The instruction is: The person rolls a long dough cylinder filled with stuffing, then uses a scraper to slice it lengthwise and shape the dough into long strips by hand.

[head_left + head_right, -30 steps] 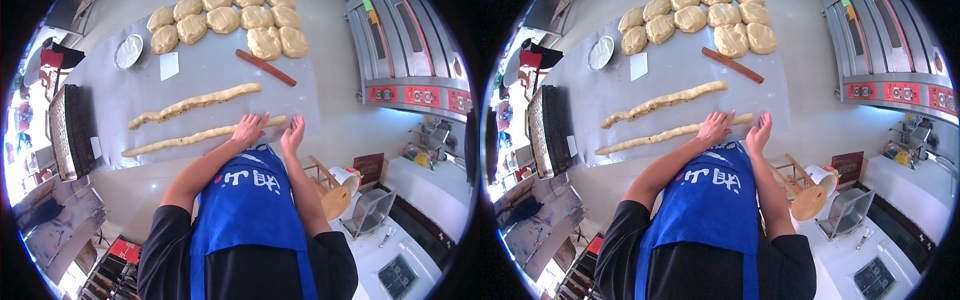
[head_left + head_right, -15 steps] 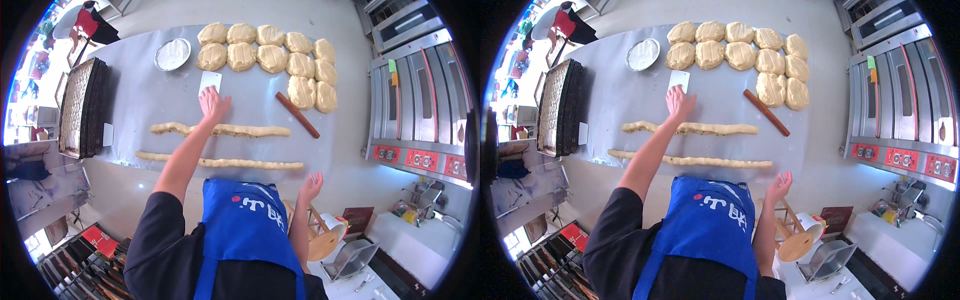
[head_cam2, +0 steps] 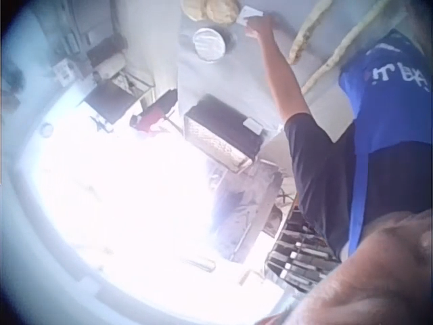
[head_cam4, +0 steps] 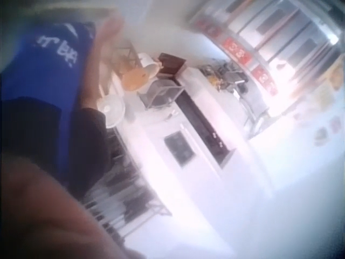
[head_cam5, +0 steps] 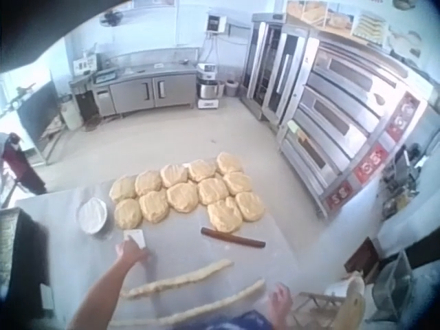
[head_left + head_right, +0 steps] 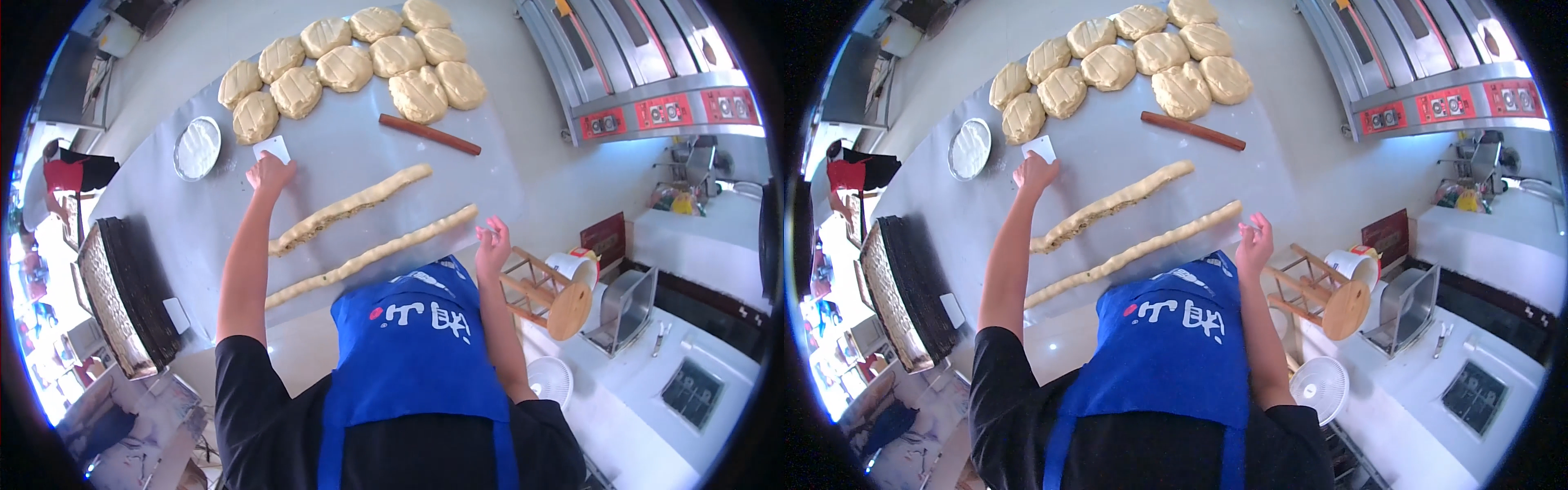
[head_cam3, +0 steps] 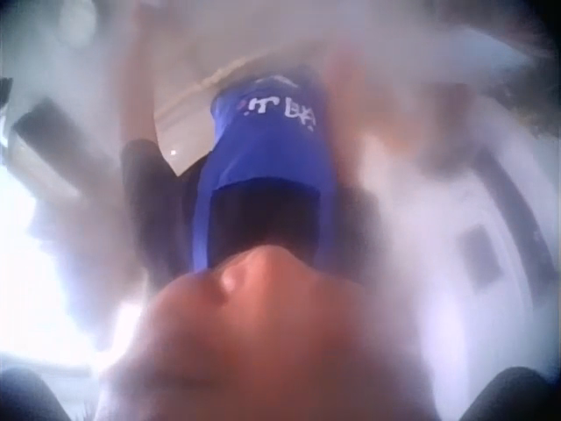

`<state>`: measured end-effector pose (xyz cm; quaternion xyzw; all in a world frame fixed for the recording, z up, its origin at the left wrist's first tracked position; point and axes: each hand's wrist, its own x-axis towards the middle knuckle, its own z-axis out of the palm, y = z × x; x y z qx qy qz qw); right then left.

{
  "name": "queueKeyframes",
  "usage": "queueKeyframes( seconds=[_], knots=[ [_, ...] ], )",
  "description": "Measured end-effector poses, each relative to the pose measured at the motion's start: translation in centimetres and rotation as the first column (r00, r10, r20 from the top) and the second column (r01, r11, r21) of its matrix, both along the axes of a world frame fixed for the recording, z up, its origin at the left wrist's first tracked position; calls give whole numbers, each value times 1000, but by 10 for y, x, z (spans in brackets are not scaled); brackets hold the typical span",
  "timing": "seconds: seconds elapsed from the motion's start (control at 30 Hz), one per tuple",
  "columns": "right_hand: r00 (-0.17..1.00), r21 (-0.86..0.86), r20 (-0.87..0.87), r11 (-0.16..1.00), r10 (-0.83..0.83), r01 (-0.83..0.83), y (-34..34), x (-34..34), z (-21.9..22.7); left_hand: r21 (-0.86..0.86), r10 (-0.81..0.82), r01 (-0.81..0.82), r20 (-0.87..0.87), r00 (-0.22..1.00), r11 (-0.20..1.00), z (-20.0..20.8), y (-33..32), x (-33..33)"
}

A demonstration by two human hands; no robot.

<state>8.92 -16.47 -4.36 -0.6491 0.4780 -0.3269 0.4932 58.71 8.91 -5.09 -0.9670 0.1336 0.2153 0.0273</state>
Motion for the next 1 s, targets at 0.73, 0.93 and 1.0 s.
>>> queueKeyframes(
  seconds=[0.73, 0.93, 1.0],
  knots=[
    [989, -180, -134, 980, 67, -91, 34, -5, 48, -431, -276, 536, 530, 801, 726, 51, 28, -62],
    [759, -535, -474, 538, 447, -651, 49, 77, 100, -541, -700, 829, 537, 471, 142, 81, -75, -218],
    [695, -405, -468, 566, 547, -718, 39, 71, 54, -515, -712, 852, 562, 421, 97, 85, -106, -256]
  ],
)
